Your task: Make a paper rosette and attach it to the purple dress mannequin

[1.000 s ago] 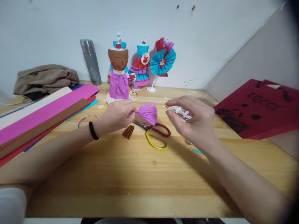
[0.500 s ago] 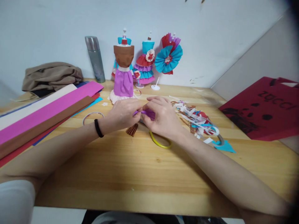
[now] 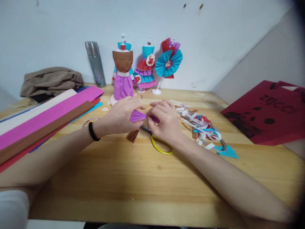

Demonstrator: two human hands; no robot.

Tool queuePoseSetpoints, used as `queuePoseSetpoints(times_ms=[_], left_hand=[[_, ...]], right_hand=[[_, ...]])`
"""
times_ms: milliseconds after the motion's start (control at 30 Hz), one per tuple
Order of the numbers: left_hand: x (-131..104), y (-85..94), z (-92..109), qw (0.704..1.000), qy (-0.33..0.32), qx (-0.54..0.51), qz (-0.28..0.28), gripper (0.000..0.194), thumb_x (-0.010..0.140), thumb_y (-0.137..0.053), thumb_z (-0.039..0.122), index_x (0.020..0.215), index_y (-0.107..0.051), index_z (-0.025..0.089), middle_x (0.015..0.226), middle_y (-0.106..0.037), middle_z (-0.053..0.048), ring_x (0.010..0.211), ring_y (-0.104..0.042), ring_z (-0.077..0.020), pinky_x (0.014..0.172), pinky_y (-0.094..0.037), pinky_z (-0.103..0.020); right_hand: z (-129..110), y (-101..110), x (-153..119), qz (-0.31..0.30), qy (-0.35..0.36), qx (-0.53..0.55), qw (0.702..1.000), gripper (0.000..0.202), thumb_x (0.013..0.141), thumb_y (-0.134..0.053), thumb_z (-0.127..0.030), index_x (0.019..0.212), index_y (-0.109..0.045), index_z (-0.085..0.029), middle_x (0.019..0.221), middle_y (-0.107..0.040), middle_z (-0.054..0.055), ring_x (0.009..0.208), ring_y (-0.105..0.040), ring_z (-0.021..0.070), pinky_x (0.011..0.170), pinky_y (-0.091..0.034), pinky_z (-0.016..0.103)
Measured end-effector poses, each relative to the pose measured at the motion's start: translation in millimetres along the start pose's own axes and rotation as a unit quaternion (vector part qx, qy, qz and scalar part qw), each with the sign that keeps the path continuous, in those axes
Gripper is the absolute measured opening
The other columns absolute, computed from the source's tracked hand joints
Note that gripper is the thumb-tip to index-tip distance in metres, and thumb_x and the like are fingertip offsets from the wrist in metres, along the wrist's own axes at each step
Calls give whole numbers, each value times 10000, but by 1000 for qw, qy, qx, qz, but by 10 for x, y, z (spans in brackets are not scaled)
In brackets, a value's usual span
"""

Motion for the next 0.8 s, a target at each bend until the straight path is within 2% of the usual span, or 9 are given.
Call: queuePoseSetpoints(times_ms=[167,333,533,600,700,767,800], left_hand=[[-39,-91,77,994,-38,106,10,105,825,-586,181,876,-676,162,976,-709,-90,1027,-611,-246,925,-482,-396],[-78,-104,90,986,-44,156,34,144,858,-536,143,784,-659,134,840,-689,-81,916,-590,-242,855,-483,-401],[-93,-128,42,987,-25,153,39,181,855,-538,124,699,-625,153,748,-651,-71,812,-555,-212,775,-467,-369],[-85,-126,22,988,-33,139,53,202,853,-522,115,683,-621,157,729,-649,-68,794,-564,-210,759,-469,-364],[-69,-95,-35,990,-42,109,77,194,848,-512,112,708,-637,161,750,-672,-62,820,-590,-206,773,-478,-352],[-61,-69,-94,993,-36,80,85,181,845,-523,116,717,-644,158,768,-687,-61,842,-603,-205,787,-487,-347],[-60,-59,-126,994,-31,66,86,179,845,-530,118,713,-645,156,772,-691,-63,844,-607,-204,788,-490,-346]], right_hand=[[-53,-12,-18,14,19,-5,1000,152,875,-535,-164,760,-628,-204,838,-730,73,1034,-656,252,1028,-376,468],[-96,-12,-32,21,23,4,1000,162,883,-534,-162,759,-629,-207,817,-726,62,1007,-662,235,1019,-375,456],[-123,-16,-37,21,23,22,999,163,895,-532,-178,768,-629,-208,819,-723,62,998,-669,242,1026,-374,468],[-102,38,6,13,13,38,999,127,894,-547,-218,810,-641,-205,881,-734,75,1012,-664,252,997,-402,455],[43,187,108,-30,-65,45,996,171,901,-527,-281,894,-667,-183,971,-735,114,918,-670,247,805,-480,374],[203,257,136,-122,-152,0,981,195,893,-515,-270,830,-679,-185,823,-733,90,730,-660,222,660,-451,331],[266,264,123,-195,-173,-28,965,174,868,-553,-275,803,-688,-186,784,-732,83,679,-649,216,615,-424,316]])
Point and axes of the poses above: each hand's wrist, its own x-axis towards the middle knuckle, its own y-axis out of the back of the hand, z = x × y, the point moved 5 cm from there along x, towards the middle knuckle
